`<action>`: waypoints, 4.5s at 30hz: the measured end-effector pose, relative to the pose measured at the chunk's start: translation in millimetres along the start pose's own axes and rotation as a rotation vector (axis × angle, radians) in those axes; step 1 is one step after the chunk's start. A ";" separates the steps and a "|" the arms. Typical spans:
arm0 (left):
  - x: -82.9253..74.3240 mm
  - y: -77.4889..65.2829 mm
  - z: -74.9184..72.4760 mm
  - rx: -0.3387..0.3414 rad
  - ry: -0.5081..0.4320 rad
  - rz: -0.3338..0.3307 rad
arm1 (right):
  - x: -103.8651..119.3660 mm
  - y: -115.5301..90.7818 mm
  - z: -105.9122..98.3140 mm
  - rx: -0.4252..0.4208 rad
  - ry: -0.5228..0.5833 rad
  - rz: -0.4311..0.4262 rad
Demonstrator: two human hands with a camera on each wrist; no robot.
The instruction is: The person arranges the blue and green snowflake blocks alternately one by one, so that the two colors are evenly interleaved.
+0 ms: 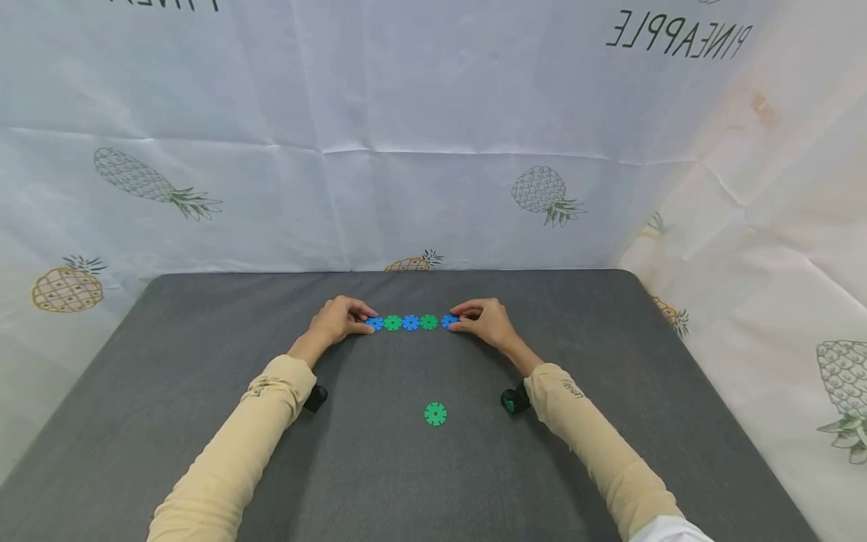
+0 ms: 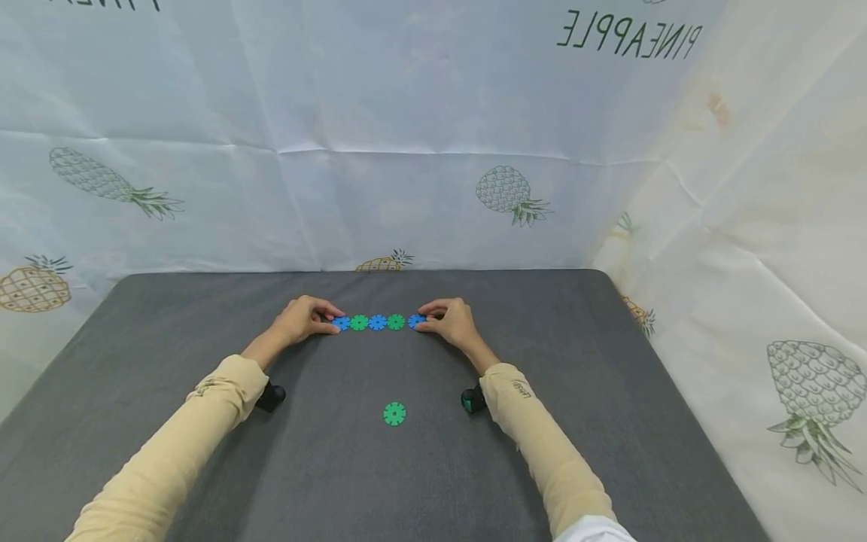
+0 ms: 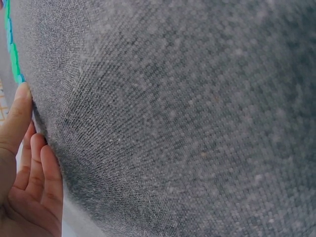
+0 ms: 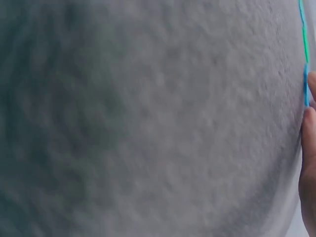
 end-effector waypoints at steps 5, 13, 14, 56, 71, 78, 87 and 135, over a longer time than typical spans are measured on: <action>1.2 3.9 3.3 -0.006 0.021 -0.010 | -0.8 -0.3 -7.1 0.032 0.008 0.016; 1.4 3.0 2.0 -0.011 0.029 -0.012 | -5.0 2.2 -6.0 0.025 -0.018 0.038; 1.6 3.0 2.4 -0.010 0.029 -0.015 | -5.0 2.0 -5.9 0.022 -0.017 0.039; 1.2 2.0 1.5 -0.003 0.033 -0.016 | -6.6 -9.5 -13.7 0.043 0.303 -0.089; 0.9 1.7 1.3 -0.008 0.033 -0.017 | 1.7 -41.6 -8.6 0.167 0.398 -0.005; 0.5 1.7 0.5 -0.005 0.027 -0.017 | 10.0 -54.4 -7.8 0.208 0.412 0.004; 0.7 0.8 0.2 -0.003 0.012 0.016 | 16.0 -74.2 2.7 0.269 0.442 -0.029; 1.1 1.0 0.3 -0.007 0.024 0.003 | 50.3 -109.4 53.1 0.435 0.081 -0.275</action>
Point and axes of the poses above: each hand's wrist, its own y-axis towards the middle knuckle, its own z-axis out of the palm, x = y × z, the point moved 6 cm from there along y, towards the middle knuckle, and after that the axes turned 6 degrees about -z, right-handed, at the moved point
